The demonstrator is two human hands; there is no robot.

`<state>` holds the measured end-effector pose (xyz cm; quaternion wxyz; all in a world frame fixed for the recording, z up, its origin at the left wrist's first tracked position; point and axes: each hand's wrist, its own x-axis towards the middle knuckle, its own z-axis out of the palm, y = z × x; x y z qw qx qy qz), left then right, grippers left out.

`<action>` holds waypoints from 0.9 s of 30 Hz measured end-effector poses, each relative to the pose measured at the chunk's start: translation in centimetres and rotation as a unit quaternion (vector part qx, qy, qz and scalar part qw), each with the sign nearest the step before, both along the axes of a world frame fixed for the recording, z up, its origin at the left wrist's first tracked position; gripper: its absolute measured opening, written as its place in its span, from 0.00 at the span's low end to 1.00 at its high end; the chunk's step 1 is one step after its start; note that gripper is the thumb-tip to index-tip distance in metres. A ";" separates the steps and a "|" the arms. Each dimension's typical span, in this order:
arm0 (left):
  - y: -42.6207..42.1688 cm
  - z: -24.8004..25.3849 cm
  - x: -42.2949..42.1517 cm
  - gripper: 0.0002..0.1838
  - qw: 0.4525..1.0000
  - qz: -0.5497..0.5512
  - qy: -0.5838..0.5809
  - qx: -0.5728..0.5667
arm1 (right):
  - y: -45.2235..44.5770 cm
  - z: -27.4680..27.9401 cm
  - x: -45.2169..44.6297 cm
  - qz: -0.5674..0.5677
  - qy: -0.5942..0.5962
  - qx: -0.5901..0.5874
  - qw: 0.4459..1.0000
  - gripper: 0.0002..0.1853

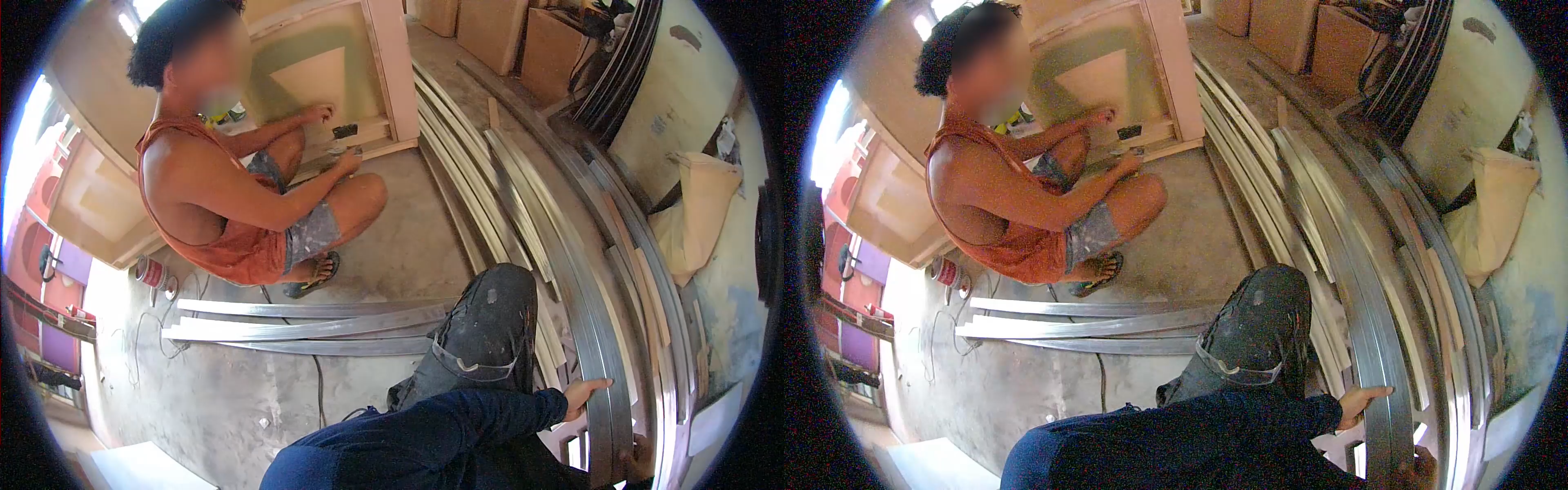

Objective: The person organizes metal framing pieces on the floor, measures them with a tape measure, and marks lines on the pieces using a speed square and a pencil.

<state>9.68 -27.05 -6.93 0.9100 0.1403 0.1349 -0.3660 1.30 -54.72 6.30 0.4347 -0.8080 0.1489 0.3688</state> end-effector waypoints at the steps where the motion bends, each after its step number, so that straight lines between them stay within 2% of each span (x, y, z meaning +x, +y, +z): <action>1: 0.0 0.0 -0.1 0.22 1.000 0.001 0.002 -0.009 | 1.1 0.7 -0.5 -0.001 0.000 0.002 1.000 0.40; 3: -0.1 -0.2 -0.1 0.21 1.000 0.006 -0.004 -0.014 | 3.4 1.8 -1.6 -0.034 -0.086 0.036 0.995 0.36; 7: -0.2 -0.5 0.0 0.22 0.999 -0.020 0.002 -0.028 | 2.6 1.9 -2.9 -0.053 -0.075 0.066 0.994 0.35; 10: -0.2 -0.2 0.0 0.21 0.999 -0.007 -0.005 -0.037 | 1.8 1.7 -3.9 -0.129 -0.087 0.147 0.977 0.31; 13: 0.6 1.2 -0.1 0.21 0.999 -0.013 -0.004 -0.033 | 1.8 0.8 -5.3 -0.186 -0.114 0.130 0.967 0.30; 19: -0.1 0.1 0.0 0.20 0.998 -0.012 -0.030 -0.053 | 1.0 -2.0 -9.1 -0.290 -0.178 0.092 0.936 0.27; 27: -0.1 0.0 0.1 0.19 0.998 -0.007 -0.009 -0.057 | 1.6 -5.5 -12.7 -0.324 -0.288 0.053 0.899 0.23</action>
